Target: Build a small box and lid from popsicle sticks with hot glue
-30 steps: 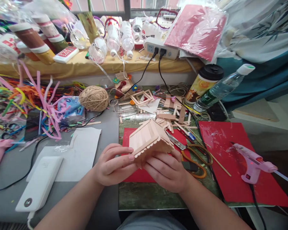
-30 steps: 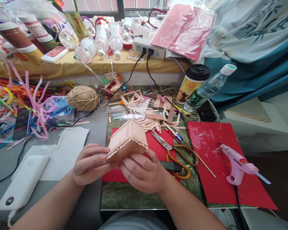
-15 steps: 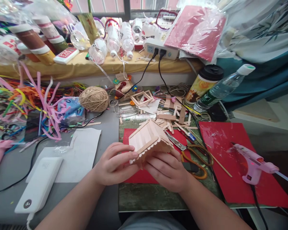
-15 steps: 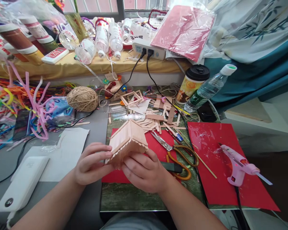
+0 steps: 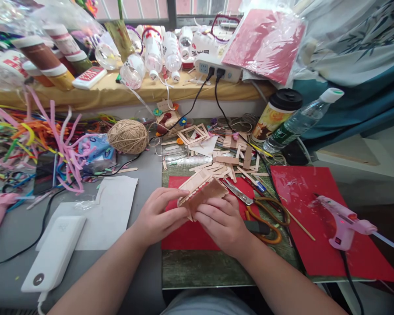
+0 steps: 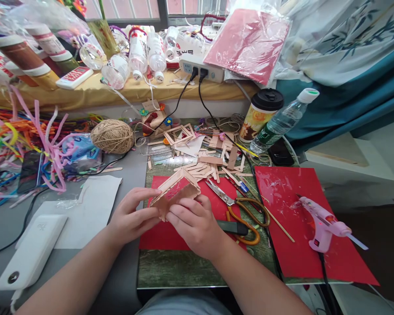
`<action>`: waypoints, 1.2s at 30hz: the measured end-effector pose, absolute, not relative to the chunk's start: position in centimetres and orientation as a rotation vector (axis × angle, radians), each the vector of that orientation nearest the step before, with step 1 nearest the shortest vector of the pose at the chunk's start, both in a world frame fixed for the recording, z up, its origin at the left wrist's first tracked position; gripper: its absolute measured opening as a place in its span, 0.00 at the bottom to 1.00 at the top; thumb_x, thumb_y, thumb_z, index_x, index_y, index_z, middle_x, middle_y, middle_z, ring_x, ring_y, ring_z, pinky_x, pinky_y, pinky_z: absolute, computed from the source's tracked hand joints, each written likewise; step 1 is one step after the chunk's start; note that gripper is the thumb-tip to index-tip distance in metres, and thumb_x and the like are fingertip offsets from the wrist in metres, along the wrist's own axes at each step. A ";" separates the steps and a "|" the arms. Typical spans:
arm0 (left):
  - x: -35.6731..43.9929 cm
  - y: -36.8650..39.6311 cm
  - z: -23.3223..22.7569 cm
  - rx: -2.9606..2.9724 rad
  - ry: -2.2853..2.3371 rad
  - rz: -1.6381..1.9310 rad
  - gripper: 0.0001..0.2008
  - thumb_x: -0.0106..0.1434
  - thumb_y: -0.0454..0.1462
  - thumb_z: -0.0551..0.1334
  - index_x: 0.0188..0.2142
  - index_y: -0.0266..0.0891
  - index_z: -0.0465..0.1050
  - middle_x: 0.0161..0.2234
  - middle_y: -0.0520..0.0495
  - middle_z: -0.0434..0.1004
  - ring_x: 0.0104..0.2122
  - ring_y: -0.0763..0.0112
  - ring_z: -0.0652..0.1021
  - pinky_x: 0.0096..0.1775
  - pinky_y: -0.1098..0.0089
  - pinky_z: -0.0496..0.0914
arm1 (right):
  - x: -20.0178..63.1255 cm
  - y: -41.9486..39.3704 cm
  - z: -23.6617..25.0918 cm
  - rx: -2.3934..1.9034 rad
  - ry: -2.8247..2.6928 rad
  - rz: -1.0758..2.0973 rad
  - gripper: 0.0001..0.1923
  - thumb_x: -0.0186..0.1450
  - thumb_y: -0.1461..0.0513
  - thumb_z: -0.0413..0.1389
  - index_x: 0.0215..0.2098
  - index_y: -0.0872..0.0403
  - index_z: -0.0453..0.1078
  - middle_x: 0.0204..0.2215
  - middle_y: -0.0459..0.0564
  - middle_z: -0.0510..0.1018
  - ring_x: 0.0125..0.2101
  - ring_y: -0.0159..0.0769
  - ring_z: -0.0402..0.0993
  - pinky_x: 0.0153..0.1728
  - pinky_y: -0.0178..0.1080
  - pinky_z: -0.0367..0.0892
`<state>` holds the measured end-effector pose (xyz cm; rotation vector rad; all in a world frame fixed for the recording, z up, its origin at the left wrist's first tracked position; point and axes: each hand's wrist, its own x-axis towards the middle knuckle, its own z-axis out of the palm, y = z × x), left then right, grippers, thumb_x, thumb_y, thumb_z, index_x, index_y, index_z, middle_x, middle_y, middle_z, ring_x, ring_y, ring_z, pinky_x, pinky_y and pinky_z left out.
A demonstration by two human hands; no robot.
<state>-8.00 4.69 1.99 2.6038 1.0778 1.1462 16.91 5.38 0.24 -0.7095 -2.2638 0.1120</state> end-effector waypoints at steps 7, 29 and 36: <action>-8.9 5.3 1.3 2.375 1.065 0.934 0.12 0.65 0.36 0.69 0.48 0.46 0.76 0.58 0.39 0.72 0.55 0.57 0.77 0.54 0.57 0.75 | 16.5 6.4 1.6 -0.780 -2.435 0.335 0.11 0.75 0.65 0.54 0.54 0.51 0.73 0.48 0.52 0.83 0.49 0.41 0.73 0.50 0.47 0.64; -9.4 6.5 0.3 2.128 1.367 1.243 0.07 0.65 0.35 0.69 0.43 0.44 0.78 0.56 0.42 0.74 0.57 0.59 0.76 0.59 0.54 0.73 | 22.2 4.0 1.9 -1.307 -2.554 0.310 0.21 0.64 0.64 0.64 0.55 0.54 0.71 0.50 0.60 0.78 0.49 0.55 0.75 0.47 0.56 0.73; -9.1 6.6 0.4 2.155 1.461 1.203 0.09 0.69 0.35 0.65 0.48 0.46 0.79 0.56 0.43 0.74 0.55 0.61 0.78 0.59 0.56 0.74 | 24.6 2.5 -1.3 -1.268 -2.629 0.240 0.15 0.70 0.67 0.56 0.55 0.60 0.71 0.47 0.62 0.80 0.46 0.52 0.76 0.48 0.54 0.73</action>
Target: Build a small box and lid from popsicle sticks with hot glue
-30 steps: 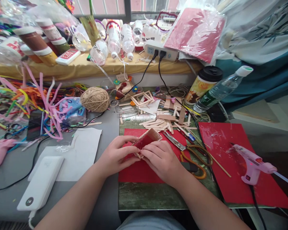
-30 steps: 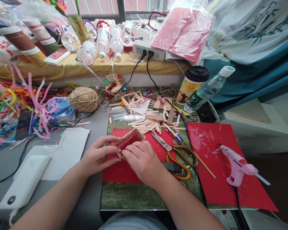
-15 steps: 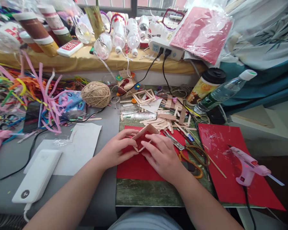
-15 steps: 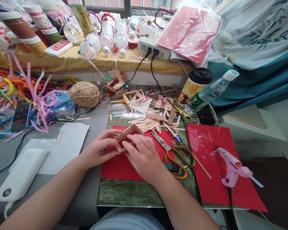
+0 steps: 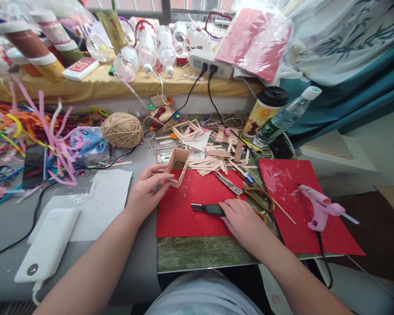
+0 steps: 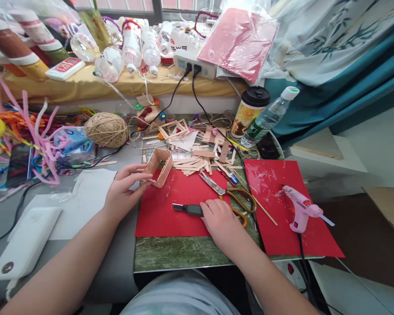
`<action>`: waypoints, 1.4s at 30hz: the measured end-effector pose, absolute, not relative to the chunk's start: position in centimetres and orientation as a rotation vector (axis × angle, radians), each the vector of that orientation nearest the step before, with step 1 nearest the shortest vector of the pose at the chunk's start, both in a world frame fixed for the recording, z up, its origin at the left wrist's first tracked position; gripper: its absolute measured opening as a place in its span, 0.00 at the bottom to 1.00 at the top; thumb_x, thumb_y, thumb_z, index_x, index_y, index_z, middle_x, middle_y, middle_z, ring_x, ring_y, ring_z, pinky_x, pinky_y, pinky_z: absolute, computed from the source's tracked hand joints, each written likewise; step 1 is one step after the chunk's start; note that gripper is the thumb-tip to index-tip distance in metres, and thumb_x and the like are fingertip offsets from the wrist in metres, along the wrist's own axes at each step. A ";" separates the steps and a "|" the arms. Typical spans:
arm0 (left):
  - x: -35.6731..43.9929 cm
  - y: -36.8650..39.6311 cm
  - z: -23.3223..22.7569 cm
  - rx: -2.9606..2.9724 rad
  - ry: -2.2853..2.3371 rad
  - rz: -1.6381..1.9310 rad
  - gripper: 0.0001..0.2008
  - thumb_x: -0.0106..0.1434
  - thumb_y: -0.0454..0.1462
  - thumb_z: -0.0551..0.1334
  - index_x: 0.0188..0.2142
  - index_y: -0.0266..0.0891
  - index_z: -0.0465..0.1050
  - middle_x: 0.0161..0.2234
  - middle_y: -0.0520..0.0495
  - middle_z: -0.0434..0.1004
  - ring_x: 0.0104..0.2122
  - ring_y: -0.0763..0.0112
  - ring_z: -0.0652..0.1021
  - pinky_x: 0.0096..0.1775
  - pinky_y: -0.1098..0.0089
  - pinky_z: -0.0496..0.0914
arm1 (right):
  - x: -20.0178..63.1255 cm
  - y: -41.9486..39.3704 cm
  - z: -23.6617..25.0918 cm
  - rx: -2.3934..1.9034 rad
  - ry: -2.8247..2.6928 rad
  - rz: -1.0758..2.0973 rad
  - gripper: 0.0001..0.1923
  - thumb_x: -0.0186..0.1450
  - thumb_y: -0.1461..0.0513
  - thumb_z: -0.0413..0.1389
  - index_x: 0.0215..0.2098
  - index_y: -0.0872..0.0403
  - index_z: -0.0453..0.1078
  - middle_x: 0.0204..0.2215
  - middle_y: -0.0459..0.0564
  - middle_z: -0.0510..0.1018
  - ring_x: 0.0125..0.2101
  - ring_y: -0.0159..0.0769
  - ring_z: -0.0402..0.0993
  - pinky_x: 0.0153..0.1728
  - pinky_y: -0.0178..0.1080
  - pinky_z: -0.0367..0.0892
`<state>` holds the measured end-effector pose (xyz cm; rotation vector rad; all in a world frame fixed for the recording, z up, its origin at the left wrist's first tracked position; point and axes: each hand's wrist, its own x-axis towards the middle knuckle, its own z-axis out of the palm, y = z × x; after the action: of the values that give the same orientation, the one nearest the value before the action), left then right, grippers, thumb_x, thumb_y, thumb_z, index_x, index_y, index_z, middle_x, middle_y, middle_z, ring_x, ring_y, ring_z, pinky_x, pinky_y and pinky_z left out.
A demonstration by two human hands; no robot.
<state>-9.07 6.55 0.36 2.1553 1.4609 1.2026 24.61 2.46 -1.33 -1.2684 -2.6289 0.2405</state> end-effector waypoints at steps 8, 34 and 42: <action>-9.4 6.8 0.3 2.049 1.463 1.116 0.16 0.69 0.37 0.63 0.56 0.47 0.75 0.63 0.42 0.70 0.63 0.56 0.73 0.63 0.51 0.70 | 21.2 1.3 2.7 -1.495 -2.268 0.750 0.14 0.77 0.61 0.44 0.54 0.55 0.68 0.43 0.54 0.81 0.41 0.43 0.80 0.41 0.41 0.72; -9.0 6.5 0.2 1.930 1.505 1.230 0.18 0.65 0.36 0.67 0.55 0.47 0.75 0.57 0.45 0.73 0.44 0.68 0.82 0.46 0.62 0.81 | 16.2 2.7 3.5 -1.591 -2.384 0.715 0.13 0.77 0.62 0.46 0.55 0.54 0.67 0.45 0.53 0.81 0.45 0.42 0.80 0.42 0.38 0.68; -8.6 6.6 -0.3 1.858 1.409 1.251 0.19 0.64 0.40 0.68 0.54 0.46 0.71 0.60 0.40 0.71 0.58 0.55 0.76 0.53 0.57 0.77 | 14.9 3.0 4.2 -1.815 -2.541 0.610 0.06 0.77 0.61 0.49 0.47 0.53 0.66 0.38 0.51 0.81 0.37 0.42 0.82 0.31 0.37 0.65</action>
<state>-8.56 6.61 -0.26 1.8579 1.4087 1.2515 14.90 3.04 4.21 -1.8145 -2.5414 0.6096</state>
